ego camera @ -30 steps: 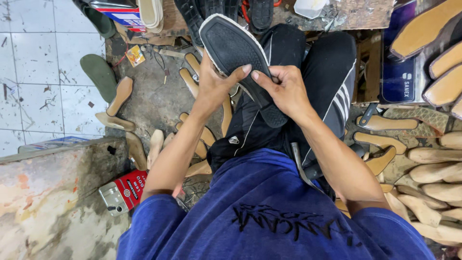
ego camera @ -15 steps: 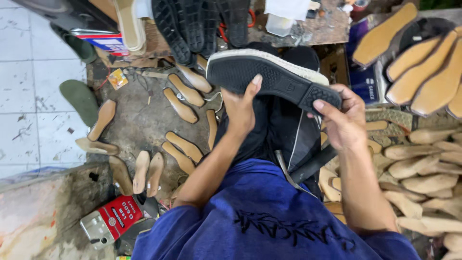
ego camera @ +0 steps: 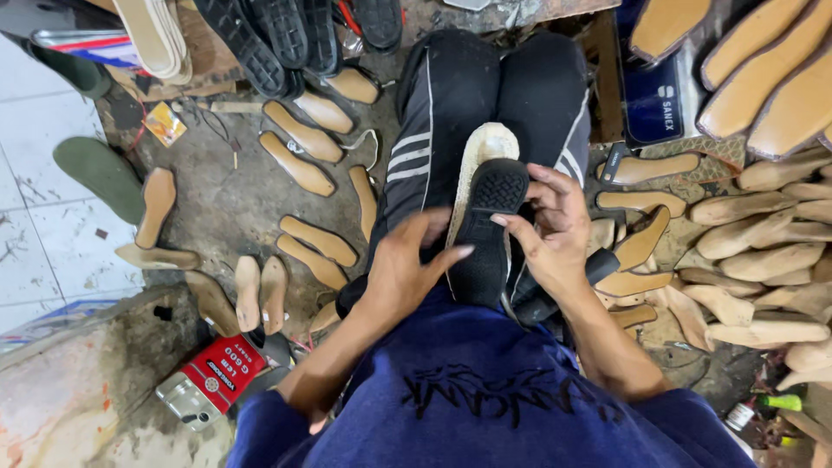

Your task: The person aligns a black rubber sole with a white shoe upper and presses the edges together. They then use a curved metal tool to tap and secure the sole along the perimeter of the shoe, ensuring a tight fit.

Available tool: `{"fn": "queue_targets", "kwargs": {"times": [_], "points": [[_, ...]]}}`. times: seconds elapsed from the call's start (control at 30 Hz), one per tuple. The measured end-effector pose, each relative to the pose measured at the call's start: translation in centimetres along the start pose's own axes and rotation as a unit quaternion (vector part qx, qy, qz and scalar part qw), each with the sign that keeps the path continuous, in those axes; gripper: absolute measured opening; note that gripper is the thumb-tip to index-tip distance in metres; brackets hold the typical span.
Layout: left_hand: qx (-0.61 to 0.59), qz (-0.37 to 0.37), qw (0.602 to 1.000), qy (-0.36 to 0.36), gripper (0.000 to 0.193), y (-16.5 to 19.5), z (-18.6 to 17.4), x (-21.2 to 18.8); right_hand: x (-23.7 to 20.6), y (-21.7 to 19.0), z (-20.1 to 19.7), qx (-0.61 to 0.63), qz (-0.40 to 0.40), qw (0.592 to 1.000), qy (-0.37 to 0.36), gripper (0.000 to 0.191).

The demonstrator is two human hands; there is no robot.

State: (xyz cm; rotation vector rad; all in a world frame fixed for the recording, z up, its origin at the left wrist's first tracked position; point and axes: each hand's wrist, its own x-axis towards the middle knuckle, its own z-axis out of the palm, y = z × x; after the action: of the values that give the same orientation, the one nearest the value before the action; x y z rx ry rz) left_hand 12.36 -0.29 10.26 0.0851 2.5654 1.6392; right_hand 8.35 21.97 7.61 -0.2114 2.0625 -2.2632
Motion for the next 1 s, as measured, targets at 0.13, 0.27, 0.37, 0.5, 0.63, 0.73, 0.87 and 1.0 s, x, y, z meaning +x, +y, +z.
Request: {"fn": "queue_targets", "kwargs": {"times": [0.13,0.27,0.37,0.5,0.63,0.73,0.87,1.0], "points": [[-0.144,0.057,0.987,0.044,0.053,1.0,0.6,3.3,-0.5,0.7,-0.1,-0.036,0.011,0.999,0.027,0.062],[-0.201,0.041,0.977,0.056,0.042,0.8,1.8,4.4,-0.7,0.1,-0.3,-0.049,0.011,0.997,0.052,0.057],[-0.173,0.034,0.981,0.074,0.041,0.1,2.1,4.5,-0.4,-0.3,-0.1,-0.104,-0.005,0.992,0.07,0.053],[-0.139,0.032,0.986,0.085,0.042,-0.6,2.4,4.8,0.2,-0.4,0.3,-0.107,0.004,0.991,0.08,0.054],[-0.126,0.032,0.987,0.09,0.042,-0.7,2.5,5.1,0.4,-0.3,0.4,-0.129,0.027,0.988,0.084,0.057],[-0.102,0.03,0.99,0.093,0.044,-0.5,2.4,5.2,0.3,-0.2,0.4,-0.127,0.032,0.987,0.092,0.056],[-0.093,0.022,0.991,0.097,0.043,-0.3,2.4,5.3,0.3,-0.2,0.7,-0.147,0.03,0.984,0.093,0.058],[-0.081,0.008,0.992,0.099,0.043,-0.2,2.5,5.3,0.4,-0.6,0.9,-0.157,0.045,0.982,0.1,0.056]]}}
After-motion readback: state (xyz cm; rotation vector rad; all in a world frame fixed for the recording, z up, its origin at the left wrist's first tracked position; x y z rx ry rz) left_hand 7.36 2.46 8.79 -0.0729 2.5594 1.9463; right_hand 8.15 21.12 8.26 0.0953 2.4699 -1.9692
